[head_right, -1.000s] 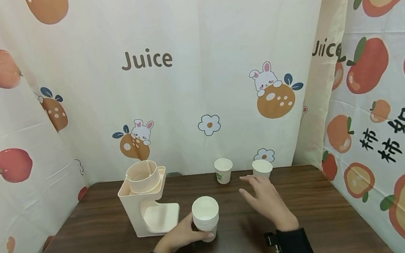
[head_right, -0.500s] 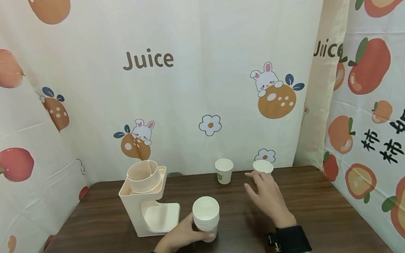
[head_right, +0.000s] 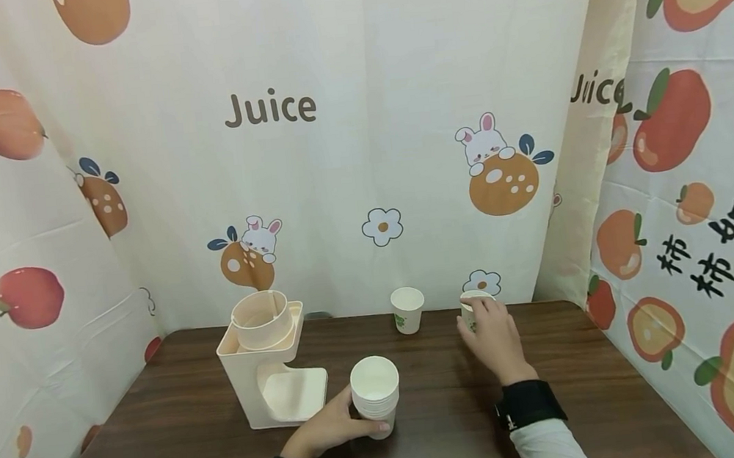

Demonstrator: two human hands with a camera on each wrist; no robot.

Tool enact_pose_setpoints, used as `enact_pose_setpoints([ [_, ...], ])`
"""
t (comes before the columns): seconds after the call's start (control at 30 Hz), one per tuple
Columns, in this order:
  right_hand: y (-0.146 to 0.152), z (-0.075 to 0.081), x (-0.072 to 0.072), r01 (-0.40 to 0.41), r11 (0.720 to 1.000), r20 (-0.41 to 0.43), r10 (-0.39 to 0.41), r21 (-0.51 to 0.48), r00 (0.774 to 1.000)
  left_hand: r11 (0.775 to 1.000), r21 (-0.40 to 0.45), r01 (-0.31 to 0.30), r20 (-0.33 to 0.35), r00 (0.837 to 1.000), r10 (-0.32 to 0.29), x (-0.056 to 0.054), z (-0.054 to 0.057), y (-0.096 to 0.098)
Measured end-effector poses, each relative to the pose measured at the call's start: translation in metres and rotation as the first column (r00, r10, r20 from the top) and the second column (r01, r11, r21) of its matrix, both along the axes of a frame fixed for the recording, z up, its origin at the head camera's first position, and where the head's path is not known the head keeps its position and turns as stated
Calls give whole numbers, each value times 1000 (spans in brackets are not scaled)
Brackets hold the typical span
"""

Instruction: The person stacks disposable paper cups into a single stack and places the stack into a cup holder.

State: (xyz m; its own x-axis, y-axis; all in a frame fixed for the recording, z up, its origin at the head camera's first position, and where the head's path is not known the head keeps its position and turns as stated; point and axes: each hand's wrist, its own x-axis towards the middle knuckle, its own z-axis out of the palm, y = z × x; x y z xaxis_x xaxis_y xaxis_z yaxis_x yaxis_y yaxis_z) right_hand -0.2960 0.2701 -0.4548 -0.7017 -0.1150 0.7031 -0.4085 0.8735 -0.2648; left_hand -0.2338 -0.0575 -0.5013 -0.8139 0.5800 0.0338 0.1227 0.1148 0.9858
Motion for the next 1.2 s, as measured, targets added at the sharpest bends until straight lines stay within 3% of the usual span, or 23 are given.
enact_pose_setpoints([
  [0.3, 8, 3, -15, 56, 998, 63, -56, 12, 996, 1000, 10, 5, 0, 1000, -5, 1, 3, 0],
  [0.57, 16, 6, -27, 81, 996, 204, -88, 41, 975, 1000, 8, 6, -9, 1000, -6, 3, 5, 0],
  [0.83, 17, 10, -37, 77, 991, 329, -109, 108, 938, 1000, 14, 11, 0, 1000, -11, 2, 4, 0],
  [1.07, 16, 18, -47, 80, 987, 444, -134, 138, 886, 999, 27, 34, 4, 999, -34, 1, 4, 0],
  [1.2, 16, 19, -51, 86, 984, 473, -151, 156, 868, 999, 26, 34, 4, 999, -35, 0, 4, 0],
])
